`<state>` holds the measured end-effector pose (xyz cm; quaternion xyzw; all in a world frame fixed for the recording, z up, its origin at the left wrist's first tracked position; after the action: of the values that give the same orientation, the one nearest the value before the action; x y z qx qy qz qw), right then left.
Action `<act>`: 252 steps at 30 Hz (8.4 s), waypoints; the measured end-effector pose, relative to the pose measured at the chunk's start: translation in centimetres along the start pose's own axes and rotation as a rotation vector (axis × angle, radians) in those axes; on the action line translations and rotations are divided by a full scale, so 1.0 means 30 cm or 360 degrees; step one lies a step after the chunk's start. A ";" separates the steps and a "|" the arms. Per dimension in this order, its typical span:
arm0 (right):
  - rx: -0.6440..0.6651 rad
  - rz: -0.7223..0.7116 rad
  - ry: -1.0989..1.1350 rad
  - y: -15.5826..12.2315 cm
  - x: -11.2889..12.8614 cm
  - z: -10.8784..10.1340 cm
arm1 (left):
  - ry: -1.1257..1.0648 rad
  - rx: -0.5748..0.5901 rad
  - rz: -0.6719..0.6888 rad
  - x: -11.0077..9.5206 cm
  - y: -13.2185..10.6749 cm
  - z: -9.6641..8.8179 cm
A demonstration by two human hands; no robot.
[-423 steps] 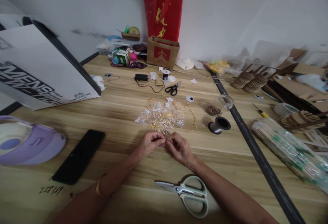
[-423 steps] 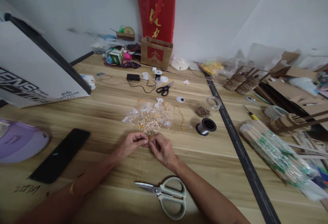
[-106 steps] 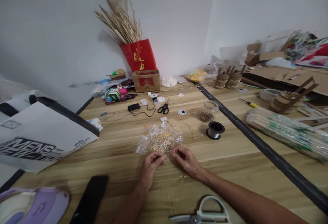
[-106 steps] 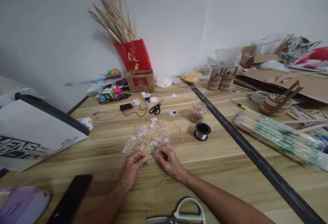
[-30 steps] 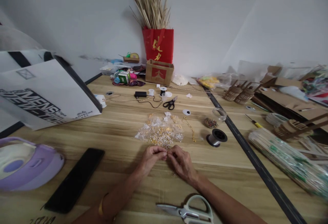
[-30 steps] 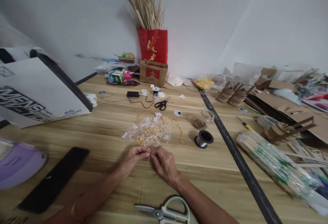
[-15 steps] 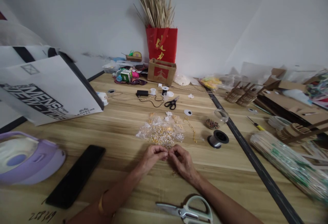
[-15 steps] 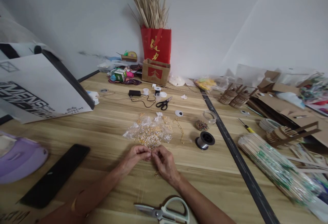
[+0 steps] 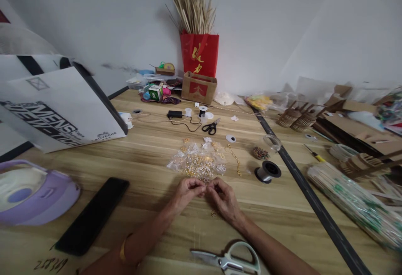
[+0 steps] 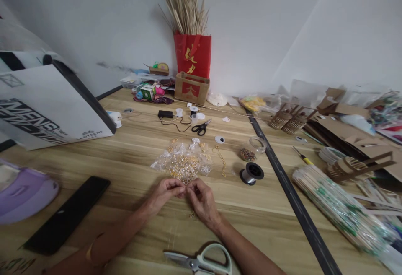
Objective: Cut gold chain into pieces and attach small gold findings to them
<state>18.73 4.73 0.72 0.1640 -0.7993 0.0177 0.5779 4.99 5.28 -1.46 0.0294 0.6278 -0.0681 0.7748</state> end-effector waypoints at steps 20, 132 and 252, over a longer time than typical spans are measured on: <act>0.0024 0.0001 -0.0074 -0.006 0.011 0.003 | 0.0031 -0.0011 0.0042 -0.002 0.007 -0.006; 0.0139 0.0180 0.0072 0.000 -0.013 0.013 | 0.0254 -0.0026 0.0173 -0.008 0.001 -0.011; 0.0128 0.0000 -0.0014 0.005 -0.018 -0.006 | 0.0549 -0.0052 0.0180 -0.030 0.006 -0.008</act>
<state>19.00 5.06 0.30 0.1870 -0.8005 0.0491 0.5673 4.59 5.55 -0.63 0.0634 0.7497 -0.0082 0.6586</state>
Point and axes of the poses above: each hand's wrist, its own y-axis towards the middle knuckle, its own z-axis out of the palm, x = y × z, the point moved 5 cm from there along y, towards the middle knuckle, and after that the axes turned 9 degrees about z, right-handed, at the moved point
